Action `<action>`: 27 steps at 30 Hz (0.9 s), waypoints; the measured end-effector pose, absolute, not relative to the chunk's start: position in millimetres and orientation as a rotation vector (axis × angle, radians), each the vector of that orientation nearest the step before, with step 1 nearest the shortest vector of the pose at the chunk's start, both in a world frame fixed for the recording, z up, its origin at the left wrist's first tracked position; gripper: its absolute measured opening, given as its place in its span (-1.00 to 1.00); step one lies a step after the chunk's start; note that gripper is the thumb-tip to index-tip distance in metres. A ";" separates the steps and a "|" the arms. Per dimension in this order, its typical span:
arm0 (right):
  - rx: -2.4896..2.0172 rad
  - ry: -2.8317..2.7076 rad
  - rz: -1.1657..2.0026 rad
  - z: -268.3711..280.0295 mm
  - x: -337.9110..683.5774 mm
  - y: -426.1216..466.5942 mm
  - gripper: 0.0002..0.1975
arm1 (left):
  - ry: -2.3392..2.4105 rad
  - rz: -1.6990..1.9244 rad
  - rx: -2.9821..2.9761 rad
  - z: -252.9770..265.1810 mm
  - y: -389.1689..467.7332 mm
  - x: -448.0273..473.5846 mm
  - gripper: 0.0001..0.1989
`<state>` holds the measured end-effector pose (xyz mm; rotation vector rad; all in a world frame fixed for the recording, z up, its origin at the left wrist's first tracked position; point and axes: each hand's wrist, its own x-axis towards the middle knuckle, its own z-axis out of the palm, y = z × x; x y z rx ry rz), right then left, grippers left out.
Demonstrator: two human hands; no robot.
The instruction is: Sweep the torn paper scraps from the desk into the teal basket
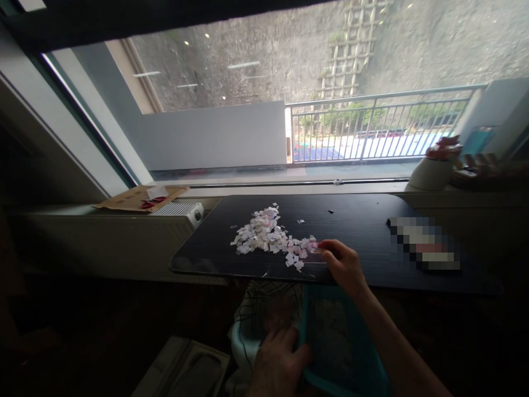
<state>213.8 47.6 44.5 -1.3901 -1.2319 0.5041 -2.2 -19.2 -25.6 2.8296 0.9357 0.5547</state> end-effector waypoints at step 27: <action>-1.451 -1.120 0.366 44.0 230.6 15.4 -0.86 | 0.998 0.412 2.789 -14.5 -24.3 0.6 -0.80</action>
